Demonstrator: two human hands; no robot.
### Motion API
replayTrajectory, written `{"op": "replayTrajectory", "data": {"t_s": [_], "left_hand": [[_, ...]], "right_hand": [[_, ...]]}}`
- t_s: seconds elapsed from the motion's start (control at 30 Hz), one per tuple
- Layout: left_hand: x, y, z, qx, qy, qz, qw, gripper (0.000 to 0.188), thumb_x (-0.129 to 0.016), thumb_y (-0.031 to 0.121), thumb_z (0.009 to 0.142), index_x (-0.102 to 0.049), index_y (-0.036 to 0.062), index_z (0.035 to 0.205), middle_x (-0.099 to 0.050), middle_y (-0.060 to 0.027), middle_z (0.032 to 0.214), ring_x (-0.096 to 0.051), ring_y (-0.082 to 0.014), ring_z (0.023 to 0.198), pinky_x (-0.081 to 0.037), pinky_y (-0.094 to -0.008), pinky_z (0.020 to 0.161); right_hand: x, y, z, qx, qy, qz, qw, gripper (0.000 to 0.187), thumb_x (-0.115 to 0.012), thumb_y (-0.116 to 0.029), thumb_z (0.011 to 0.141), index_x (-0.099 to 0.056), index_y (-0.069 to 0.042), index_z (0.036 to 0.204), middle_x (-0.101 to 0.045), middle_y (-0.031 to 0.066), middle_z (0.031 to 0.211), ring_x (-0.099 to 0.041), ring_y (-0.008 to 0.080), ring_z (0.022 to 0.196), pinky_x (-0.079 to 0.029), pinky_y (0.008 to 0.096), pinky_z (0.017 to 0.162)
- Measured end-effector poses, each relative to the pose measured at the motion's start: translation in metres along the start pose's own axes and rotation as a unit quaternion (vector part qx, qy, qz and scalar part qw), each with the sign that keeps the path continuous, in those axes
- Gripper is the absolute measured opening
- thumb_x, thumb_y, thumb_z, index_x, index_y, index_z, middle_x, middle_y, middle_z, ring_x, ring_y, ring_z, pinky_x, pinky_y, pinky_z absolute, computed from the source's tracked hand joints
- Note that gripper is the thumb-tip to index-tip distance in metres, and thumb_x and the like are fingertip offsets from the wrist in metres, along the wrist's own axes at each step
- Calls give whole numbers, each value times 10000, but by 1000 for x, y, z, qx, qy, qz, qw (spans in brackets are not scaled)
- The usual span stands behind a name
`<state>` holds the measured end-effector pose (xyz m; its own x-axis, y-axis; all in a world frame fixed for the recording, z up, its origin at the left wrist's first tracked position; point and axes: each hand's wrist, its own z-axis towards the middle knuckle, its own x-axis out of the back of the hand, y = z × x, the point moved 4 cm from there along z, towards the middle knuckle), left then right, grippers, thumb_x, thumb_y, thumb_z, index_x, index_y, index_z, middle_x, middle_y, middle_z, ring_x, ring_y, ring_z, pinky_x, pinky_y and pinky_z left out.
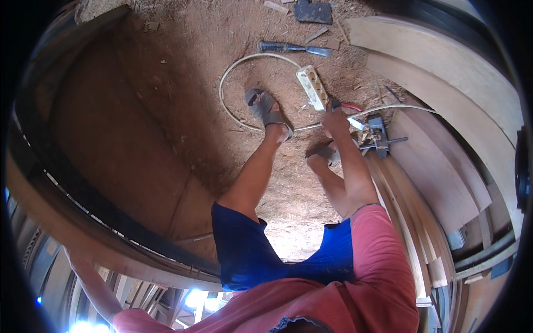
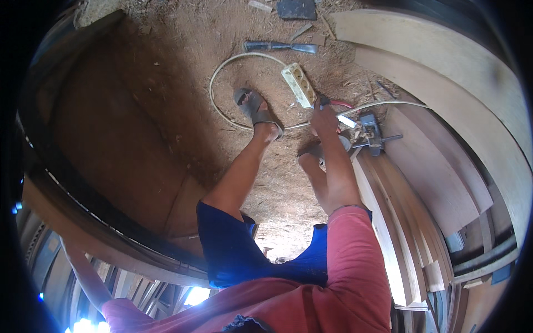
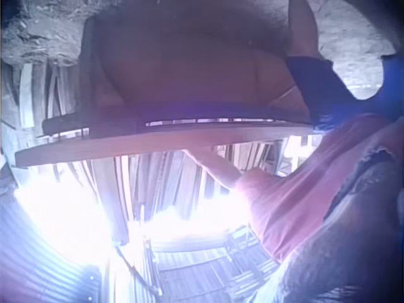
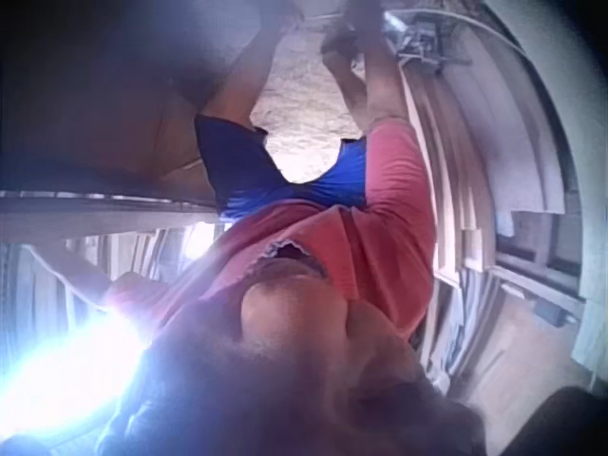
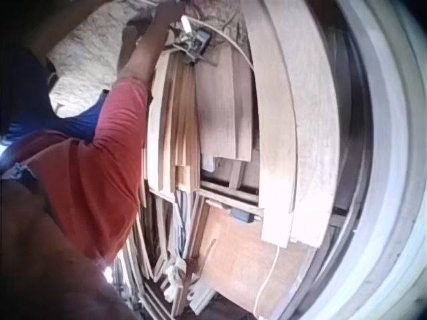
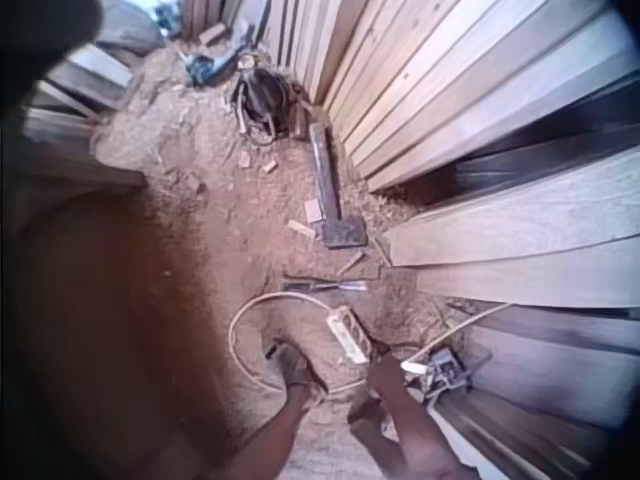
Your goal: The person uses a hammer and chisel to fit wooden pieces together, uses a square to check alignment, and secures the door panel with a large clamp. They then move the panel and take a circular saw from another person.
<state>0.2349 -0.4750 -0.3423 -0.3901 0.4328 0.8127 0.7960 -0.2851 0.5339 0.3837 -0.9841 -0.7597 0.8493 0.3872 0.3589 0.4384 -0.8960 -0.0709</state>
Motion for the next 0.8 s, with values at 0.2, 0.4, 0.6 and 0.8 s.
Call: {"op": "replayTrajectory", "data": {"t_s": [0.2, 0.4, 0.6, 0.8], "left_hand": [[-292, -38, -110, 180, -244, -118, 946, 602, -338, 396, 1072, -352, -7, 1519, -420, -214, 1514, -422, -324, 1394, -332, -438, 1172], [-419, -60, -168, 245, -317, -142, 905, 597, -335, 391, 1072, -352, -3, 1519, -425, -213, 1508, -432, -318, 1387, -340, -436, 1169], [-438, -70, -172, 256, -315, -151, 901, 592, -332, 387, 1071, -352, 1, 1519, -430, -211, 1501, -441, -312, 1379, -348, -434, 1165], [-424, -69, -178, 250, -326, -149, 900, 587, -330, 383, 1071, -352, 5, 1520, -434, -210, 1495, -451, -307, 1372, -356, -433, 1162]], "right_hand": [[-7, -7, 0, 51, 150, -71, 985, 567, -714, -272, 862, -504, -67, 1347, -567, 167, 1179, -562, 354, 1144, -461, 491, 947], [-32, -2, -1, 112, 193, -107, 969, 543, -694, -294, 876, -523, -154, 1373, -565, 149, 1155, -553, 353, 1119, -440, 495, 940], [-2, -36, 16, 125, 206, -122, 963, 432, -643, -161, 846, -584, -104, 1270, -562, 149, 1146, -542, 333, 1109, -429, 494, 910], [-15, -63, -4, 159, 122, -41, 979, 294, -664, -193, 855, -601, -71, 1115, -665, 196, 1009, -656, 408, 946, -505, 500, 800]]}}
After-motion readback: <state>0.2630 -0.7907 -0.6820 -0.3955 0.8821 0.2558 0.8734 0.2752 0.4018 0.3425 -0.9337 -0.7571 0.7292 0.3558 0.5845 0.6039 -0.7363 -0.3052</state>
